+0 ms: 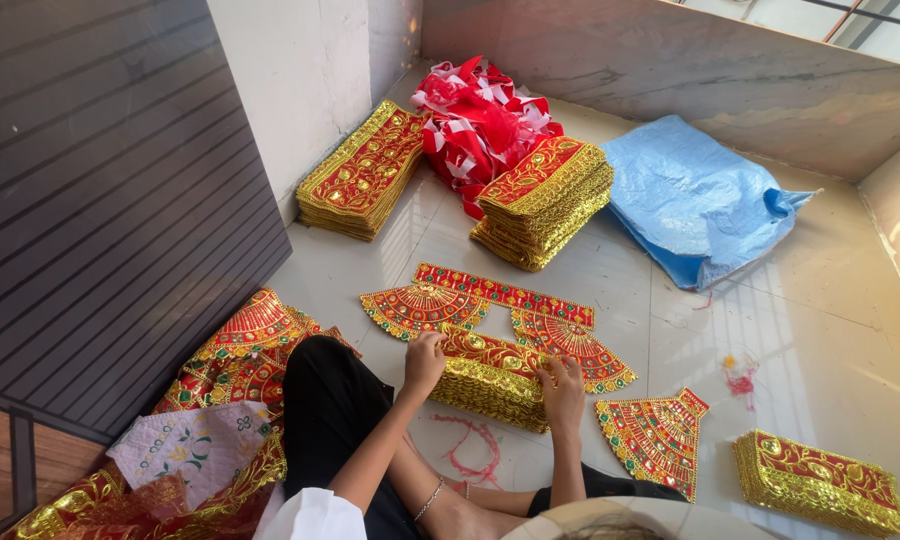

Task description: The person organizes and unfolds several pieces of gold and red embroidered fabric decorations on the floor.

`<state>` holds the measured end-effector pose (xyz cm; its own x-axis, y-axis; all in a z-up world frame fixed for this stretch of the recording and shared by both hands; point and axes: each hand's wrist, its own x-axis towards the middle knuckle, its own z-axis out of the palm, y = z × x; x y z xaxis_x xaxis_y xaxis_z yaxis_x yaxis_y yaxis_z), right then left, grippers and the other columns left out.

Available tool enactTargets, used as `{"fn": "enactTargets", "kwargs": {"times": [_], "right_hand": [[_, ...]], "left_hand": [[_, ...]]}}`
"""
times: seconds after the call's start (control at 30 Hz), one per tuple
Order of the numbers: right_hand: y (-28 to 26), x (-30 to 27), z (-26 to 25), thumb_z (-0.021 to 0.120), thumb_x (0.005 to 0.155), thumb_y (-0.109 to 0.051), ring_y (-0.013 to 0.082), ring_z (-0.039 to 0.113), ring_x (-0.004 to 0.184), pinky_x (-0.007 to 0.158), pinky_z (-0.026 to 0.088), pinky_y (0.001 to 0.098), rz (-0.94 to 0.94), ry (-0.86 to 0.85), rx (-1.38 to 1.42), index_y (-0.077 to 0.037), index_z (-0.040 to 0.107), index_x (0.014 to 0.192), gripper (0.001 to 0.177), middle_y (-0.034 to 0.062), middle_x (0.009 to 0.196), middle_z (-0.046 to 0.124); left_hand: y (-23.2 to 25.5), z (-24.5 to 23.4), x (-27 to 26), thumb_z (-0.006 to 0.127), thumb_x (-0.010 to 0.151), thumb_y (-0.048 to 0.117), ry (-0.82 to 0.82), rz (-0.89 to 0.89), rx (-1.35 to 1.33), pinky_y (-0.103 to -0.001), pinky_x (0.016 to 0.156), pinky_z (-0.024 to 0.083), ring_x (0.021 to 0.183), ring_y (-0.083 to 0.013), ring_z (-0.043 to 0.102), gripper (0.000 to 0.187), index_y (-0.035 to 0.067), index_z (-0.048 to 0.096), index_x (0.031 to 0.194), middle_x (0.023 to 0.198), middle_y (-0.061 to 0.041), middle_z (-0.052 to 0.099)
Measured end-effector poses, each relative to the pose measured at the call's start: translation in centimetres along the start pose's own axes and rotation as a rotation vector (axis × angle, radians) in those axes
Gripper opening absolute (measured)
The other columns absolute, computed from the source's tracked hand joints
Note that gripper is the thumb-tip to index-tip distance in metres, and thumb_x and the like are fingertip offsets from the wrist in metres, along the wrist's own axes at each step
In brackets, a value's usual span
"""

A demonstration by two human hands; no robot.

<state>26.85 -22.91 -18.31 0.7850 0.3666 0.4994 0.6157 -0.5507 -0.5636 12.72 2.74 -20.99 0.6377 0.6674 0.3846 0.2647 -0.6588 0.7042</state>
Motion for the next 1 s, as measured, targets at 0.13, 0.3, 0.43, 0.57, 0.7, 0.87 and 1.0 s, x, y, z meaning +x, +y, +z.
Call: {"fn": "enactTargets", "kwargs": {"times": [0.13,0.3,0.43,0.57,0.7,0.87,1.0], "right_hand": [[-0.4,-0.1,0.1,0.076,0.089,-0.034,0.0339,0.057,0.126,0.100,0.050,0.0455,0.006,-0.041,-0.065,-0.008,0.074,0.120,0.041,0.0157,0.138,0.059],[-3.1,-0.1,-1.1,0.073,0.087,-0.039,0.0358,0.048,0.129,0.093,0.049,0.0438,0.153,-0.141,-0.198,-0.013,0.073,0.124,0.046,0.0112,0.143,0.054],[-3.6,-0.3,-1.3,0.066,0.091,-0.039,0.0322,0.047,0.129,0.105,0.037,0.0467,0.015,-0.075,-0.396,-0.016,0.075,0.119,0.038,0.0033,0.145,0.055],[-2.7,-0.3,0.7,0.054,0.108,-0.033,0.0239,0.050,0.141,0.119,0.034,0.0477,-0.134,0.016,-0.205,-0.018,0.067,0.135,0.034,-0.0007,0.152,0.056],[-3.2,-1.0,3.3,0.048,0.108,-0.036,0.0225,0.041,0.151,0.124,0.025,0.0525,-0.202,-0.132,-0.030,-0.020,0.059,0.146,0.042,0.0027,0.158,0.050],[-3.2,-1.7,3.7,0.033,0.101,-0.059,0.0255,0.019,0.155,0.123,0.003,0.0597,-0.061,-0.485,-0.490,-0.029,0.037,0.156,0.063,-0.0016,0.165,0.032],[-1.8,-1.4,3.1,0.029,0.098,-0.071,0.0289,0.011,0.155,0.120,-0.004,0.0608,-0.047,-0.464,-0.555,-0.023,0.030,0.159,0.078,0.0040,0.167,0.024]], "left_hand": [[0.8,-0.3,0.1,0.076,0.088,0.014,0.028,-0.144,-0.103,-0.044,0.096,0.049,0.107,-0.0316,0.062,0.018,0.004,0.071,0.103,0.108,-0.011,0.067],[2.0,-0.7,-0.4,0.076,0.085,0.012,0.034,-0.126,0.075,-0.047,0.100,0.044,0.109,-0.0314,0.059,0.022,0.006,0.069,0.105,0.111,-0.009,0.064],[3.8,-1.6,-0.8,0.073,0.088,0.009,0.103,0.057,0.199,-0.047,0.098,0.043,0.113,-0.0286,0.059,0.016,0.007,0.067,0.103,0.120,-0.009,0.063],[5.2,0.1,-0.8,0.065,0.104,0.018,0.020,0.388,0.145,-0.047,0.118,0.037,0.132,-0.0293,0.055,0.021,0.005,0.066,0.120,0.137,-0.011,0.061],[5.1,1.3,-1.9,0.058,0.102,0.028,-0.135,0.459,0.196,-0.053,0.120,0.026,0.142,-0.0341,0.043,0.043,0.010,0.063,0.141,0.147,-0.012,0.054],[4.2,2.3,-2.4,0.048,0.101,0.035,-0.238,0.458,0.303,-0.052,0.123,0.020,0.150,-0.0330,0.034,0.050,0.019,0.057,0.148,0.159,-0.010,0.045],[4.4,2.1,-2.4,0.047,0.102,0.039,-0.295,0.390,0.334,-0.054,0.124,0.016,0.150,-0.0313,0.033,0.050,0.024,0.055,0.149,0.160,-0.006,0.044]]}}
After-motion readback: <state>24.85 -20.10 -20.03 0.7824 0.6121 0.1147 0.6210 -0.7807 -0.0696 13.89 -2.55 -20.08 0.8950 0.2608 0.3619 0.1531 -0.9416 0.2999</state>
